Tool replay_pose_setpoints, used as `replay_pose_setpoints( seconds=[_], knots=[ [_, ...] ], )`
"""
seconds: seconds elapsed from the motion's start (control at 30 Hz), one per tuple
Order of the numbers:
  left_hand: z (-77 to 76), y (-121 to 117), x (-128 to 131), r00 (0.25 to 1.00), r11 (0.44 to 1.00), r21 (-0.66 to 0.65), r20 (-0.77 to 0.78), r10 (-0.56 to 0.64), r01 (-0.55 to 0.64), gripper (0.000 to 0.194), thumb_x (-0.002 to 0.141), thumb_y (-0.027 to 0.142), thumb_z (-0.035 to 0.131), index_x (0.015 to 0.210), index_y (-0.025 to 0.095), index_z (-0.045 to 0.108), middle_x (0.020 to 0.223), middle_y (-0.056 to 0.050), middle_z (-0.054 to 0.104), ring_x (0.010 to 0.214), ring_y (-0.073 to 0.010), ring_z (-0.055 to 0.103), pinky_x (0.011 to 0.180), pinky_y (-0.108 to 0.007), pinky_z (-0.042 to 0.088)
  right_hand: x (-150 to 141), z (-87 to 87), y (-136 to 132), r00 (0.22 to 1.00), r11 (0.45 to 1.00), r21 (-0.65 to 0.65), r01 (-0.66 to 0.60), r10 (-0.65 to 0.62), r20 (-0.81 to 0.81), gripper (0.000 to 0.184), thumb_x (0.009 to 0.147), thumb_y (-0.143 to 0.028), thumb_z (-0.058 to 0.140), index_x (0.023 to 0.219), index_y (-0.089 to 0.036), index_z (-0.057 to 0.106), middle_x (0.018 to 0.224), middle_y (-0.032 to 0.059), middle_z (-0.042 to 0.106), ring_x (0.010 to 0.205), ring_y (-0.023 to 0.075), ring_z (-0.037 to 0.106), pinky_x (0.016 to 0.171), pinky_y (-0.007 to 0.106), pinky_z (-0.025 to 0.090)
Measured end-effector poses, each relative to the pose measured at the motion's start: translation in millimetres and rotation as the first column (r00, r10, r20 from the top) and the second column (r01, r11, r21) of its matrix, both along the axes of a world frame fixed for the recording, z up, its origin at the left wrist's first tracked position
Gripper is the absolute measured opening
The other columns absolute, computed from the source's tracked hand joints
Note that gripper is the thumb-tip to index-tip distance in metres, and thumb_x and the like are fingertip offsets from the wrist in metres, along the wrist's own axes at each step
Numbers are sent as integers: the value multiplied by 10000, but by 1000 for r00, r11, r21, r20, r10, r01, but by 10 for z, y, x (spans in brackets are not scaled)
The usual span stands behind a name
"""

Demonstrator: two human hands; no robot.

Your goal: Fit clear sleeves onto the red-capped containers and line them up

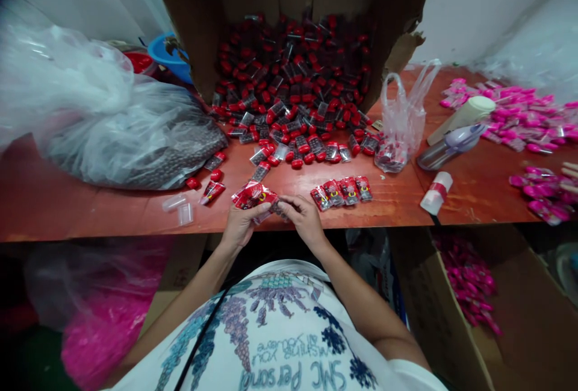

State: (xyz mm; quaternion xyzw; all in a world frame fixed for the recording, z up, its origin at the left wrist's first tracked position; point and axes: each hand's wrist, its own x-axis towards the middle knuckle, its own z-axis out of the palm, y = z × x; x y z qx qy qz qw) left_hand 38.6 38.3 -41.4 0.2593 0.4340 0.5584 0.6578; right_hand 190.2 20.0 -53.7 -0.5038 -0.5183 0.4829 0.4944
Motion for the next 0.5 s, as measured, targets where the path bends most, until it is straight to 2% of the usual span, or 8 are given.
replay_pose_setpoints(
  seconds=[0.2,0.37,0.43,0.5],
  knots=[
    [-10,-2,16,999,1000,-2,31,5,-5,309,534,136,828,811,139,690,791,-37,718,692,-170,666,715,-302,547,-21,18,-16,997,996,63,64,-67,45,255,806,-376,632,1013,-241,694,958,44,656,892,182,621,812,317,513],
    [-2,-29,2,995,995,-17,-29,-96,96,296,519,100,824,784,127,696,766,-37,720,668,-169,662,677,-281,544,-42,-23,13,965,984,-170,46,-88,-246,261,735,-400,694,906,-208,645,793,4,659,672,155,619,559,266,517],
    [9,-20,-4,994,995,-23,-25,-102,102,284,531,107,819,787,121,699,768,-43,722,671,-172,664,680,-283,543,-51,-31,10,962,985,-163,51,-92,-258,257,736,-391,697,899,-201,639,790,5,659,684,154,620,597,273,527],
    [17,0,-9,997,997,-23,-12,-79,78,269,559,128,809,806,120,703,785,-52,725,683,-177,669,694,-290,543,-40,-22,-2,978,994,-91,59,-76,-194,269,750,-371,689,962,-211,646,876,18,663,779,162,630,717,299,537]
  ],
)
